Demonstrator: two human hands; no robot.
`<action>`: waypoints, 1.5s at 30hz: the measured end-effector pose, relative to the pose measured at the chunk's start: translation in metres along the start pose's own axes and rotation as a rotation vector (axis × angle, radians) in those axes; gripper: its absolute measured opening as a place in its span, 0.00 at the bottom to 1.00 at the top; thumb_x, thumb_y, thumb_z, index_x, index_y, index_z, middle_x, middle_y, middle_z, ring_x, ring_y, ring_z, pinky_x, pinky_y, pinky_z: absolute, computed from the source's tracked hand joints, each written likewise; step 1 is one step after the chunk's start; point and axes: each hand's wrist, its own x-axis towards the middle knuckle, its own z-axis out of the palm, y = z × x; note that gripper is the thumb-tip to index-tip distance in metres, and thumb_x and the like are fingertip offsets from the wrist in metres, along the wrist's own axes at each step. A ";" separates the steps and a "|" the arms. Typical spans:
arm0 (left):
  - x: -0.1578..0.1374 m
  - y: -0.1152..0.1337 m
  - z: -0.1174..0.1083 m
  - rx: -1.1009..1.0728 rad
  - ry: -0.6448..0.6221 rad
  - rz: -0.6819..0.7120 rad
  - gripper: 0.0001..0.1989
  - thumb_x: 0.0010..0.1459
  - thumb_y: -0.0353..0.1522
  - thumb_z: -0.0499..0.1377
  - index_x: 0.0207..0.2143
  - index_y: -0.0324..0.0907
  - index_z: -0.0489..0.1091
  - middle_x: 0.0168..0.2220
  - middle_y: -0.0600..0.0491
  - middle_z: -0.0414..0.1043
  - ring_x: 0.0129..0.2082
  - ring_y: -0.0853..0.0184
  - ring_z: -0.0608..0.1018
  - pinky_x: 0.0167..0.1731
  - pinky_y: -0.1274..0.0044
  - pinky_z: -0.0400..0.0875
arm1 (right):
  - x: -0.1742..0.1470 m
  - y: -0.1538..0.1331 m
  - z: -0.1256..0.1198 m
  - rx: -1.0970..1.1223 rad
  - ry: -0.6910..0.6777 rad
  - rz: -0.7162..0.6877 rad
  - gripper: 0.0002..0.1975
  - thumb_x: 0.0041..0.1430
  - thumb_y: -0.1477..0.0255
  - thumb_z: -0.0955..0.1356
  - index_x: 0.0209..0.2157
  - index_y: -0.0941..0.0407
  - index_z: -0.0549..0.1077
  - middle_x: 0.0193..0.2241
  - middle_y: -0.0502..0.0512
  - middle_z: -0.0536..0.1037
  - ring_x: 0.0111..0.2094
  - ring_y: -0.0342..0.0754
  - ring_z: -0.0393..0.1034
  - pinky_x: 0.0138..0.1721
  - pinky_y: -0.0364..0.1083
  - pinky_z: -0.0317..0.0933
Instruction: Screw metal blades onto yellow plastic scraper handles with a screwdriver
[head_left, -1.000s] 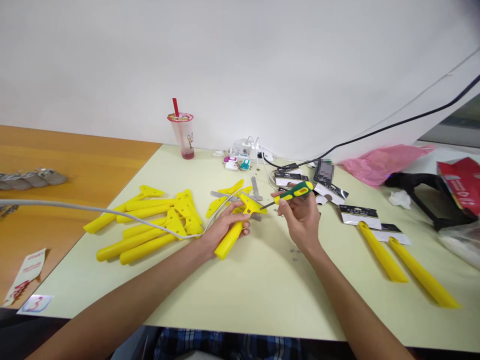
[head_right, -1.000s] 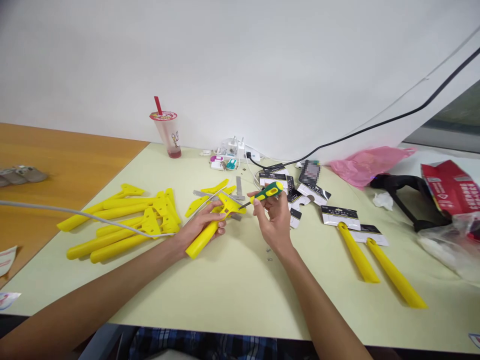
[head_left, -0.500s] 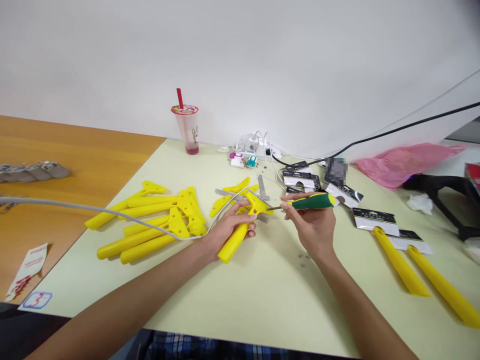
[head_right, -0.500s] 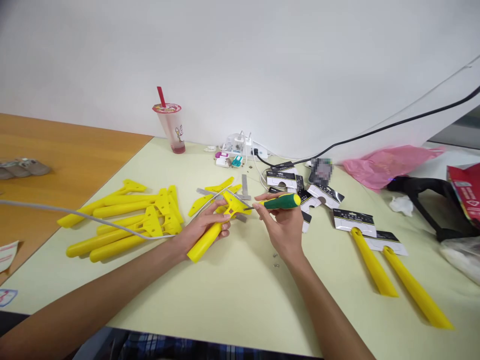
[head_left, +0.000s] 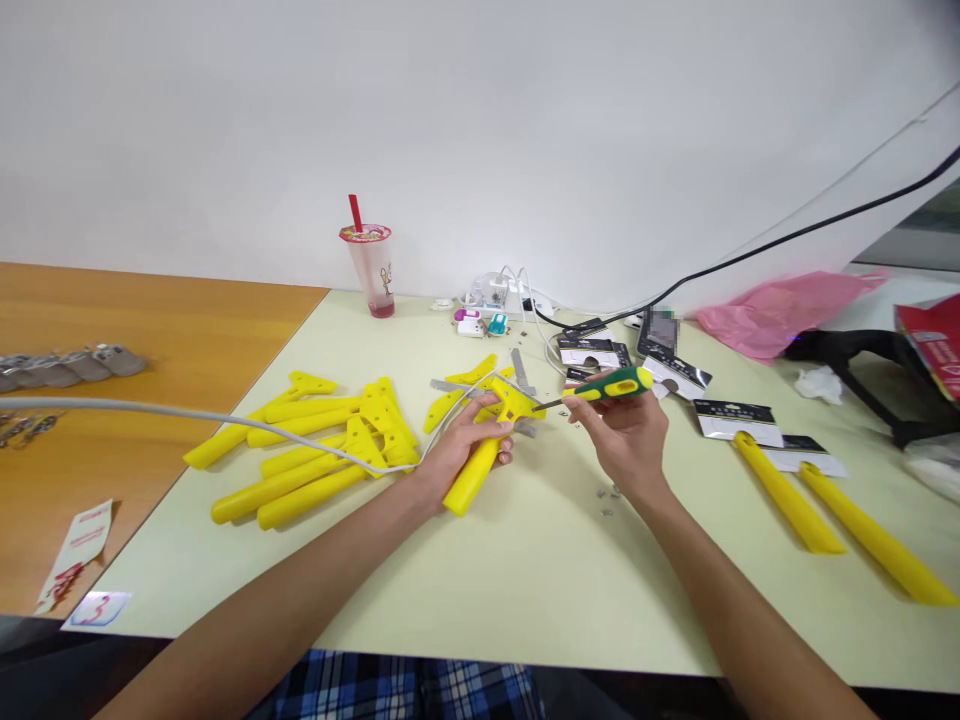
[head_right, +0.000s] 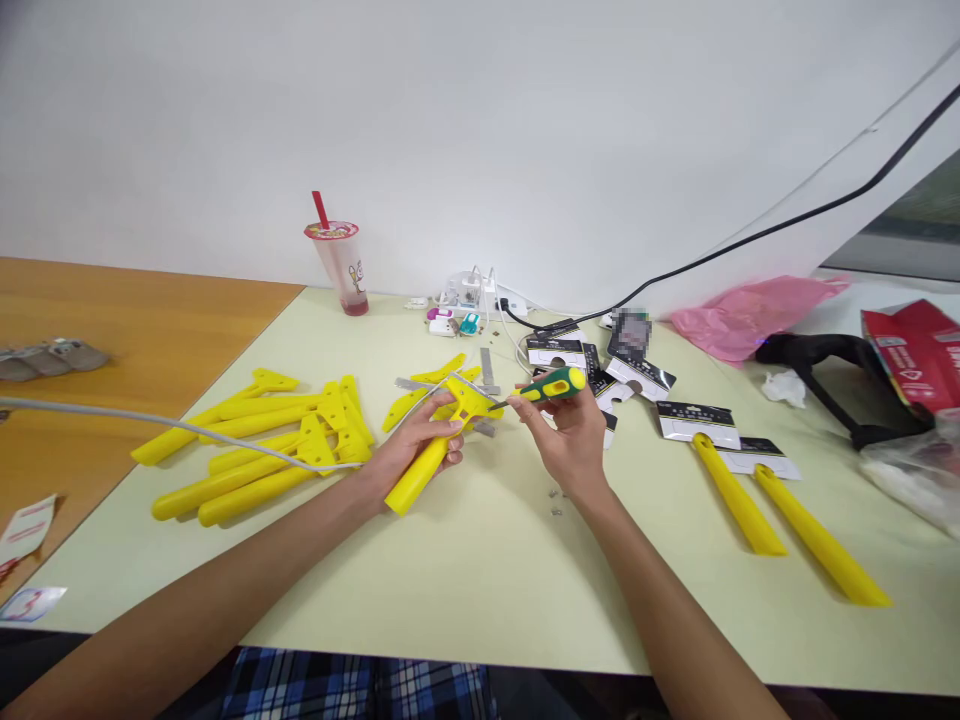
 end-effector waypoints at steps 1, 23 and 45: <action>0.000 0.000 0.001 0.006 -0.002 -0.006 0.32 0.48 0.27 0.77 0.51 0.47 0.65 0.40 0.54 0.75 0.27 0.73 0.77 0.30 0.78 0.72 | 0.001 0.002 0.000 -0.034 0.012 0.011 0.22 0.54 0.59 0.84 0.42 0.53 0.77 0.40 0.56 0.84 0.35 0.51 0.80 0.31 0.50 0.75; -0.003 0.003 0.005 0.102 -0.014 0.012 0.35 0.47 0.27 0.78 0.54 0.46 0.67 0.37 0.55 0.76 0.26 0.73 0.77 0.30 0.78 0.72 | -0.003 -0.002 -0.010 -0.394 0.029 -0.096 0.34 0.60 0.50 0.79 0.22 0.51 0.55 0.19 0.43 0.57 0.22 0.42 0.50 0.25 0.48 0.47; -0.004 -0.010 0.006 0.258 -0.019 0.248 0.30 0.50 0.32 0.78 0.51 0.46 0.68 0.41 0.54 0.77 0.28 0.71 0.78 0.30 0.77 0.72 | -0.008 -0.012 0.004 -0.517 0.026 -0.092 0.38 0.67 0.40 0.68 0.20 0.49 0.47 0.17 0.45 0.48 0.21 0.42 0.42 0.21 0.49 0.44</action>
